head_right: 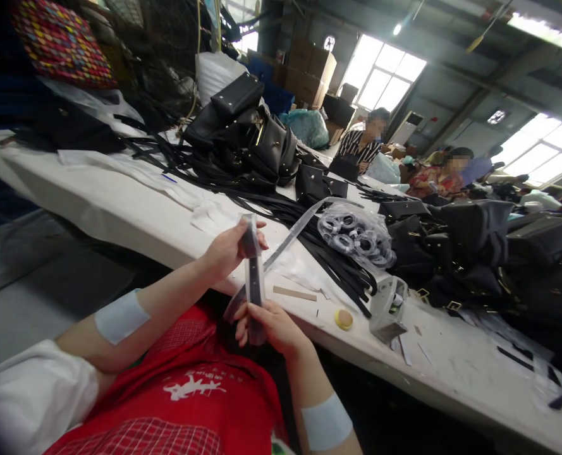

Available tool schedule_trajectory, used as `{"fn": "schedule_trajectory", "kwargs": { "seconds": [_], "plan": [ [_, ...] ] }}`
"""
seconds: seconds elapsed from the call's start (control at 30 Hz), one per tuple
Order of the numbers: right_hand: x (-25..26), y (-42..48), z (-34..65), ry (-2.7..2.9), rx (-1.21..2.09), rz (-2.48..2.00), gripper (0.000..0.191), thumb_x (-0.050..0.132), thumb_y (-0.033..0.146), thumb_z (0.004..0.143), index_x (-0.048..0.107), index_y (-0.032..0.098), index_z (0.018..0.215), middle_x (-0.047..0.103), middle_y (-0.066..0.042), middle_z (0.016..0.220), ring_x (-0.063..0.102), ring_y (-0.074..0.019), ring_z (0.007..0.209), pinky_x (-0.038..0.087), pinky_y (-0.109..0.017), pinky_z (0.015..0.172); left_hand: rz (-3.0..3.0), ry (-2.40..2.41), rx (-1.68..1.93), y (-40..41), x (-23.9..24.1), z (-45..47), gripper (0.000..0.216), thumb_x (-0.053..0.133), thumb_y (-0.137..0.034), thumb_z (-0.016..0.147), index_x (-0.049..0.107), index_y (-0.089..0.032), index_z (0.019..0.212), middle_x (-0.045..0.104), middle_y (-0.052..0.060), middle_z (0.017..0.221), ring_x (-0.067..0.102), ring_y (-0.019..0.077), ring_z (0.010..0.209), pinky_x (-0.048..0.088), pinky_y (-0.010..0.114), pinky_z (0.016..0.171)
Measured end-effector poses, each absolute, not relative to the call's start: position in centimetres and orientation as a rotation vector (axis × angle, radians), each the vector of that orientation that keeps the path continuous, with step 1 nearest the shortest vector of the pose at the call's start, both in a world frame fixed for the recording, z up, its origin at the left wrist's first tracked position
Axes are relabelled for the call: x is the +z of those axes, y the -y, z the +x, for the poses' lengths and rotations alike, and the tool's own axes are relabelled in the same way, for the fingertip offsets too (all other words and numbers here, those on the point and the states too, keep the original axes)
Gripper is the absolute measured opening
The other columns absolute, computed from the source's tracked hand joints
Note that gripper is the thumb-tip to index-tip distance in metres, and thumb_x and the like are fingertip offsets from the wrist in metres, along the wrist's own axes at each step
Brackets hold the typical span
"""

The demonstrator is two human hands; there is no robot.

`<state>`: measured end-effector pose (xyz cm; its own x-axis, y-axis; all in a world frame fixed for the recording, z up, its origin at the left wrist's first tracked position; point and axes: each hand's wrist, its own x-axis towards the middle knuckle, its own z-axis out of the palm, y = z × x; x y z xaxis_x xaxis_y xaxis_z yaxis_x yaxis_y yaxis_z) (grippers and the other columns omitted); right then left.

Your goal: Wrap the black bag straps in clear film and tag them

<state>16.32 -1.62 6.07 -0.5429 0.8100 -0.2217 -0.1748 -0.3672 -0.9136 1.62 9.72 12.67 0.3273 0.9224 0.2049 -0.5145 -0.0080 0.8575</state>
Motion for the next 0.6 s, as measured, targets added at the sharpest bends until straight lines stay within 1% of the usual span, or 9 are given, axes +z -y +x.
{"fn": "schedule_trajectory", "kwargs": {
  "seconds": [0.1,0.2,0.27,0.33,0.4,0.47,0.5,0.53,0.6],
  "plan": [
    [7.3,2.0,16.2,1.092,1.929,-0.786,0.035,0.056,0.048,0.09,0.061,0.014,0.09,0.066,-0.002,0.061,0.058,-0.0118,0.048,0.046,-0.024,0.054,1.781,-0.713,1.187,-8.6,9.9,2.4,0.038,0.042,-0.05,0.093,0.058,-0.016,0.09,0.059,0.005,0.074,0.059,0.0221,0.075,0.046,0.035,0.077],
    [8.4,2.2,17.0,0.932,1.867,-0.717,0.027,0.056,0.04,0.091,0.061,0.014,0.084,0.055,0.005,0.047,0.045,-0.0078,0.036,0.048,-0.025,0.057,2.371,-0.71,0.967,-7.1,7.7,2.1,0.035,0.033,-0.042,0.094,0.055,-0.017,0.083,0.06,0.009,0.077,0.058,0.0254,0.075,0.045,0.038,0.073],
    [8.8,2.3,17.5,0.808,1.915,-0.68,0.023,0.057,0.035,0.089,0.062,0.013,0.082,0.047,0.009,0.042,0.034,-0.0056,0.031,0.047,-0.024,0.055,2.562,-0.678,0.869,-6.3,7.0,1.7,0.032,0.031,-0.037,0.093,0.054,-0.016,0.085,0.061,0.011,0.079,0.058,0.0259,0.074,0.044,0.037,0.07],
    [9.2,2.4,17.8,0.709,1.984,-0.656,0.022,0.056,0.032,0.088,0.064,0.012,0.083,0.044,0.01,0.042,0.027,-0.0046,0.03,0.045,-0.023,0.052,2.615,-0.696,0.811,-5.8,6.8,1.5,0.029,0.033,-0.036,0.092,0.054,-0.016,0.086,0.063,0.01,0.079,0.059,0.0253,0.074,0.044,0.035,0.069],
    [9.6,2.5,18.2,0.667,1.991,-0.654,0.032,0.05,0.037,0.092,0.066,0.01,0.088,0.042,0.009,0.043,0.024,-0.0051,0.031,0.043,-0.023,0.051,2.576,-0.783,0.742,-5.6,6.8,1.6,0.032,0.034,-0.037,0.093,0.055,-0.017,0.081,0.063,0.008,0.076,0.06,0.0235,0.071,0.043,0.032,0.065],
    [10.2,2.6,18.9,0.703,1.85,-0.702,0.049,0.04,0.049,0.095,0.068,0.009,0.093,0.042,0.008,0.044,0.028,-0.0069,0.033,0.044,-0.026,0.053,2.442,-0.882,0.646,-5.6,6.7,1.7,0.039,0.033,-0.042,0.094,0.055,-0.019,0.07,0.061,0.006,0.067,0.058,0.0205,0.063,0.04,0.029,0.06],
    [10.5,2.7,19.4,0.75,1.698,-0.75,0.056,0.035,0.055,0.096,0.069,0.011,0.095,0.044,0.006,0.045,0.033,-0.0086,0.035,0.045,-0.028,0.056,2.327,-0.904,0.575,-5.5,6.6,1.7,0.045,0.033,-0.046,0.094,0.053,-0.019,0.064,0.059,0.004,0.061,0.056,0.0186,0.058,0.037,0.028,0.056],
    [10.8,2.8,19.9,0.822,1.494,-0.82,0.058,0.034,0.058,0.095,0.07,0.013,0.095,0.048,0.004,0.049,0.042,-0.0111,0.041,0.047,-0.031,0.061,2.158,-0.899,0.49,-5.4,6.4,1.7,0.05,0.033,-0.051,0.094,0.052,-0.019,0.06,0.055,0.002,0.054,0.053,0.0166,0.052,0.035,0.027,0.052],
    [11.0,3.0,20.8,1.051,1.014,-1.017,0.047,0.047,0.059,0.09,0.071,0.019,0.097,0.062,-0.003,0.068,0.059,-0.0185,0.067,0.048,-0.037,0.079,1.764,-0.823,0.317,-4.8,5.9,1.4,0.058,0.033,-0.062,0.091,0.054,-0.019,0.059,0.046,-0.001,0.044,0.044,0.0133,0.04,0.03,0.025,0.043]
  ]
}}
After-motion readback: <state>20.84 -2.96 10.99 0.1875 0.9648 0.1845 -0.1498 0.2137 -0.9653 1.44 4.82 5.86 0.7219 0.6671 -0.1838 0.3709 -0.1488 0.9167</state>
